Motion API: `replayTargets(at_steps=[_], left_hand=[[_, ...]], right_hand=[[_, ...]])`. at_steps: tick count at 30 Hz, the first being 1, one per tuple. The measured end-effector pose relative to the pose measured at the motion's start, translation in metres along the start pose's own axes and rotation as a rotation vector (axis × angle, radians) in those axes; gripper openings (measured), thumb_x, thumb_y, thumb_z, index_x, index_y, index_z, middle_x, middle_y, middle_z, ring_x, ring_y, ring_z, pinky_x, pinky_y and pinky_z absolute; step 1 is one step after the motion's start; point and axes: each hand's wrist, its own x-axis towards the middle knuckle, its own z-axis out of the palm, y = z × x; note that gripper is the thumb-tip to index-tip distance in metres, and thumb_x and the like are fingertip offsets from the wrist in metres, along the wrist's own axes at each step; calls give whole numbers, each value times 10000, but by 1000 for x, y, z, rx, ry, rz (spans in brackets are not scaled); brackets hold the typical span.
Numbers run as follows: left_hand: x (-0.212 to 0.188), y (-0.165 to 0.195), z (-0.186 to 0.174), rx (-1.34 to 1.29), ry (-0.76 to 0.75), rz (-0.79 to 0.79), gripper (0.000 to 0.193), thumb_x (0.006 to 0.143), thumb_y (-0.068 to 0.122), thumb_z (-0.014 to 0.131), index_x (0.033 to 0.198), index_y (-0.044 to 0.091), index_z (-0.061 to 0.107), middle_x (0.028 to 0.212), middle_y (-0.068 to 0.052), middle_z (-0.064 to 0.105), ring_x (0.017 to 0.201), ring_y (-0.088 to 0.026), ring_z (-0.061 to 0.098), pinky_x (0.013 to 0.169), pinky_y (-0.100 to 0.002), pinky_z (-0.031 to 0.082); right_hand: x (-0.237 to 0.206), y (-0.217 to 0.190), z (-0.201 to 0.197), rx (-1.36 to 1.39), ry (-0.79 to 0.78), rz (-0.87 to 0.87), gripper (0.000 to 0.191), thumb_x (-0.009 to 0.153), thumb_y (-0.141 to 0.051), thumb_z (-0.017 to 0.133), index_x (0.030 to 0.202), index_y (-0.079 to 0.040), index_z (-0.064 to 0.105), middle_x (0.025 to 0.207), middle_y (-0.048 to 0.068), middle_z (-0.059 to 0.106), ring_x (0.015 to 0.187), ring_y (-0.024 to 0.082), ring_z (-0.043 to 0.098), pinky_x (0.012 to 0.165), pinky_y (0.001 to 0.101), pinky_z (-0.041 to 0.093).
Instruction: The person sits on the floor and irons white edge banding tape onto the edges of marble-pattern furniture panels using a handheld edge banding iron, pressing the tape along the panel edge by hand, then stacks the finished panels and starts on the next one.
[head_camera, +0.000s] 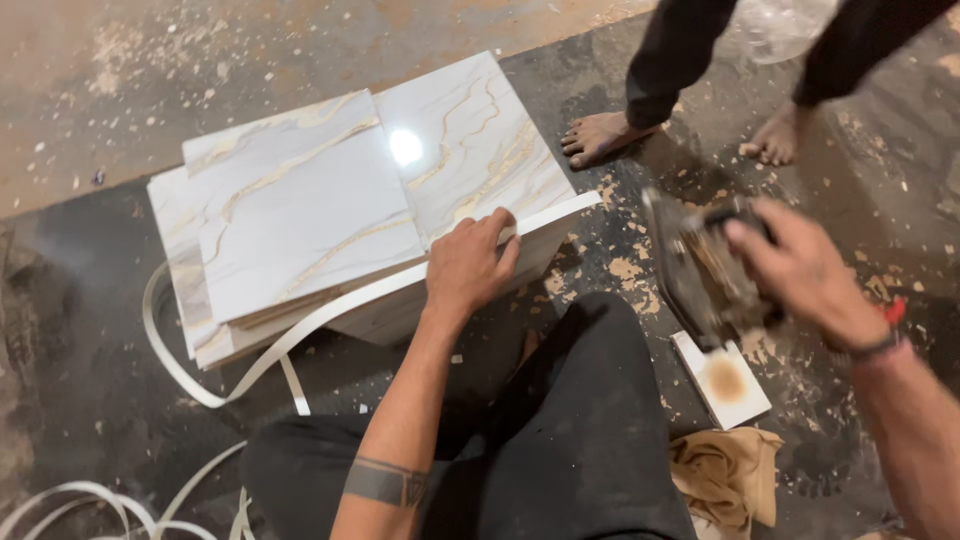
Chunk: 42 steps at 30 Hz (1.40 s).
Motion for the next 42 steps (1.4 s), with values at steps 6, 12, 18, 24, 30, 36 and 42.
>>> replayTargets(at_steps=[6,12,18,24,30,36,42], left_hand=[[-3,-1,-1,3,8,17,215,926,304,625,1089,163,639,883,-80,735,905,-325,673,747,-494,523],[0,-3,1,12,-8,-11,221,924,325,638,1085,174,649,871,-95,728,892,-331,674,755,-491,526],[2,-14,6,-49,-9,16,250,943,342,649,1102,149,648,879,-107,725,903,-340,670,741,-501,510],[-28,-53,-22,-70,14,22,292,951,410,677,1067,142,687,921,-104,730,922,-335,672,750,-477,519],[-82,-95,-77,-21,48,-57,302,934,414,697,1058,142,738,930,-71,741,910,-289,682,765,-431,528],[-102,-105,-93,-12,98,-181,304,907,401,740,1041,130,769,882,-62,741,850,-278,661,753,-417,529],[-102,-105,-89,11,174,-125,293,910,400,742,1030,133,764,925,-21,749,837,-244,655,716,-401,537]], right_hand=[[84,-107,21,-21,-154,-18,311,1011,-367,575,951,-66,625,709,4,529,610,127,490,533,331,412],[122,-126,53,-176,-200,-64,457,989,-448,565,973,2,641,781,129,654,718,241,622,666,410,482],[134,-127,64,-360,-165,-149,528,985,-487,544,1032,28,651,950,256,701,924,439,656,812,520,483],[137,-153,97,-418,-194,-216,529,997,-505,535,1061,4,664,982,261,706,974,464,647,848,548,479],[127,-203,138,-378,-284,-252,554,980,-527,525,1033,5,670,934,256,717,883,420,678,801,529,514],[111,-247,168,-12,-558,-151,422,939,-349,540,1044,49,632,787,146,696,693,257,699,620,415,569],[115,-222,155,60,-569,-174,476,958,-396,591,1209,8,625,756,81,614,619,189,576,536,370,470]])
